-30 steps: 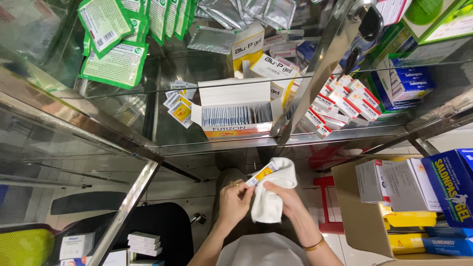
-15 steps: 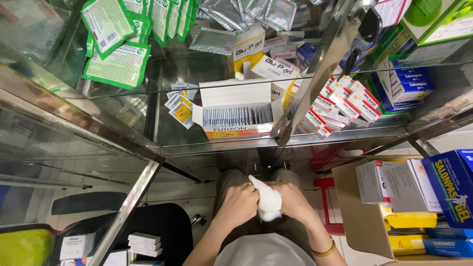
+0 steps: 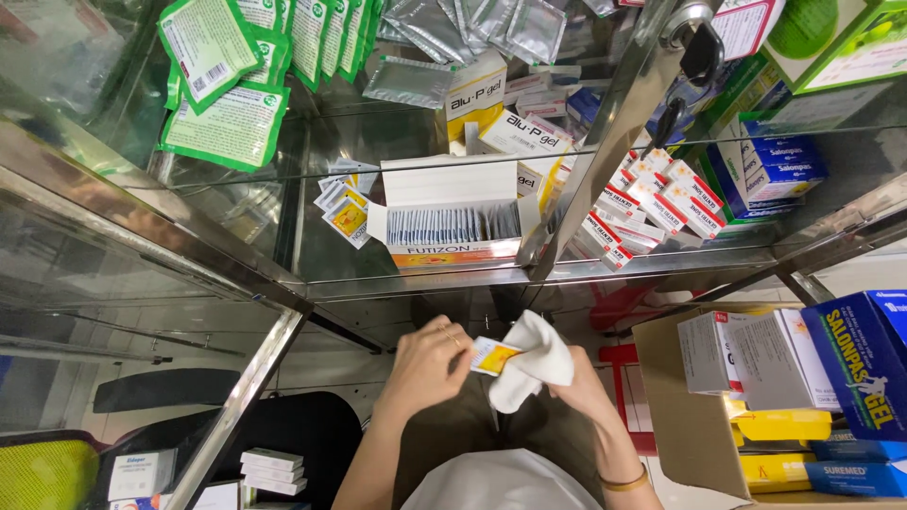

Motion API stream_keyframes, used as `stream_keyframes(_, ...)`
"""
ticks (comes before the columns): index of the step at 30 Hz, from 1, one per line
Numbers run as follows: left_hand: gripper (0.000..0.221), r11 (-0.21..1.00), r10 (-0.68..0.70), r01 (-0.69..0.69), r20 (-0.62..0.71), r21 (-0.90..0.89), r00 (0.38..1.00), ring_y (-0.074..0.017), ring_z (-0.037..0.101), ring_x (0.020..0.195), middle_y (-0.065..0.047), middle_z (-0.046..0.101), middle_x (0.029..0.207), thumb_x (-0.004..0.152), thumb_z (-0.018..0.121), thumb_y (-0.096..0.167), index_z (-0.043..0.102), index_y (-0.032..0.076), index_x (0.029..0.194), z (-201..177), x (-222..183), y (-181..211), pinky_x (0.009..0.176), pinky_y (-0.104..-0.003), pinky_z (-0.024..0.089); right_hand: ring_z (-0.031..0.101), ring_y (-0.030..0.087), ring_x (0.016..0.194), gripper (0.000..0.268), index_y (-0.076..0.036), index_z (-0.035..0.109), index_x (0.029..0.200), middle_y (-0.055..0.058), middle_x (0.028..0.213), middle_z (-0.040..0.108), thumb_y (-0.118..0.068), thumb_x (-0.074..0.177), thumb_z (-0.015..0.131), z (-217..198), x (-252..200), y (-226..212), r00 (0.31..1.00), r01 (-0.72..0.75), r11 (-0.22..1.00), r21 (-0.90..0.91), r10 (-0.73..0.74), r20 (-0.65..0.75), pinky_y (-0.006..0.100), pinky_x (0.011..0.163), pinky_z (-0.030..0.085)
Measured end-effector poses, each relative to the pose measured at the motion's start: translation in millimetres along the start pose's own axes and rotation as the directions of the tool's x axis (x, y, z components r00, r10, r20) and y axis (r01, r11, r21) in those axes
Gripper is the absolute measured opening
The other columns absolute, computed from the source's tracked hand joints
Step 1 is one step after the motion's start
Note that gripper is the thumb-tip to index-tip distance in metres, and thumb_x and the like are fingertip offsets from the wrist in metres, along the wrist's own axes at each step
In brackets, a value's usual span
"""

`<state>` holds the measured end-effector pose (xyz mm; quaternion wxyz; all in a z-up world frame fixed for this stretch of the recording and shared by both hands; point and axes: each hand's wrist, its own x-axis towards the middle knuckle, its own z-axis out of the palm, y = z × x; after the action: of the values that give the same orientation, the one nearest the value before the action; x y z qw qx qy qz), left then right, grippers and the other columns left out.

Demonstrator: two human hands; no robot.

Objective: Cleaning the pharmacy counter and shelves with a white cloth while organizing medicine packets.

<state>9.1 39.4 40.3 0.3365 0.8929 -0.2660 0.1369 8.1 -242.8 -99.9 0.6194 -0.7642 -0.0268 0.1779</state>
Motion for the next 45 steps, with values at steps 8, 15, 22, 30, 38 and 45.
stream_keyframes(8, 0.015, 0.978, -0.147, 0.194, -0.397, 0.079, 0.906, -0.0222, 0.067, 0.07, -0.003, 0.065, 0.075, 0.085, 0.072, 0.016, 0.063, 0.01, 0.075, -26, 44, -41, 0.059, -0.038, 0.052, 0.07, 0.018, 0.101, 0.049, -0.001, 0.062, 0.125, 0.008, 0.111, 0.072, -0.004, 0.08, 0.079, -13, -10, 73, 0.984, 0.034, 0.833, 0.552, 0.069, -0.164, 0.033, 0.084, 0.058)
stream_keyframes(15, 0.019, 0.912, -0.325, 0.399, -0.425, 0.095, 0.845, -0.0256, 0.069, 0.062, -0.007, 0.069, 0.065, 0.082, 0.076, 0.021, 0.069, 0.008, 0.07, -8, 116, -74, 0.059, -0.041, 0.052, 0.066, 0.019, 0.098, 0.051, 0.001, 0.062, 0.131, 0.011, 0.112, 0.073, -0.006, 0.083, 0.079, -1, -14, 47, 0.969, 0.006, 0.888, 0.461, 0.108, -0.222, 0.034, 0.08, 0.053)
stream_keyframes(22, 0.022, 0.866, -0.362, 0.424, -0.253, 0.264, 0.897, -0.0385, 0.071, 0.068, -0.019, 0.071, 0.071, 0.08, 0.074, 0.024, 0.075, 0.003, 0.073, 33, 153, -82, 0.064, -0.049, 0.056, 0.069, 0.019, 0.098, 0.047, 0.005, 0.065, 0.125, 0.013, 0.109, 0.075, -0.009, 0.083, 0.079, 1, -20, 39, 0.982, -0.008, 0.892, 0.452, 0.093, -0.167, 0.034, 0.082, 0.056)
stream_keyframes(30, 0.016, 0.814, -0.47, 0.5, -0.171, 0.296, 0.866, -0.0432, 0.073, 0.079, -0.024, 0.074, 0.082, 0.078, 0.075, 0.016, 0.077, 0.001, 0.08, 79, 172, -93, 0.069, -0.054, 0.057, 0.066, 0.02, 0.103, 0.056, 0.005, 0.057, 0.132, 0.015, 0.113, 0.071, -0.015, 0.084, 0.079, 7, -23, 41, 0.981, 0.023, 0.852, 0.524, 0.083, -0.178, 0.034, 0.087, 0.055)
stream_keyframes(38, 0.024, 0.79, -0.554, 0.557, -0.091, 0.255, 0.827, -0.0392, 0.073, 0.081, -0.02, 0.075, 0.084, 0.086, 0.076, 0.027, 0.078, 0.003, 0.084, 67, 170, -69, 0.069, -0.051, 0.056, 0.07, 0.023, 0.104, 0.058, 0.0, 0.053, 0.136, 0.016, 0.115, 0.07, -0.019, 0.085, 0.074, 19, -27, 25, 0.986, -0.016, 0.789, 0.614, 0.115, -0.122, 0.038, 0.086, 0.06)
stream_keyframes(45, 0.013, 0.853, -0.441, 0.497, -0.729, -0.159, 0.523, -0.022, 0.076, 0.075, -0.003, 0.078, 0.086, 0.097, 0.064, 0.029, 0.068, 0.02, 0.088, -8, 114, -104, 0.063, -0.037, 0.056, 0.068, 0.02, 0.076, 0.067, 0.013, 0.041, 0.15, 0.018, 0.112, 0.064, -0.025, 0.102, 0.069, 19, -25, 32, 0.949, -0.006, 0.116, 0.993, -0.313, 0.043, 0.028, 0.064, 0.06)
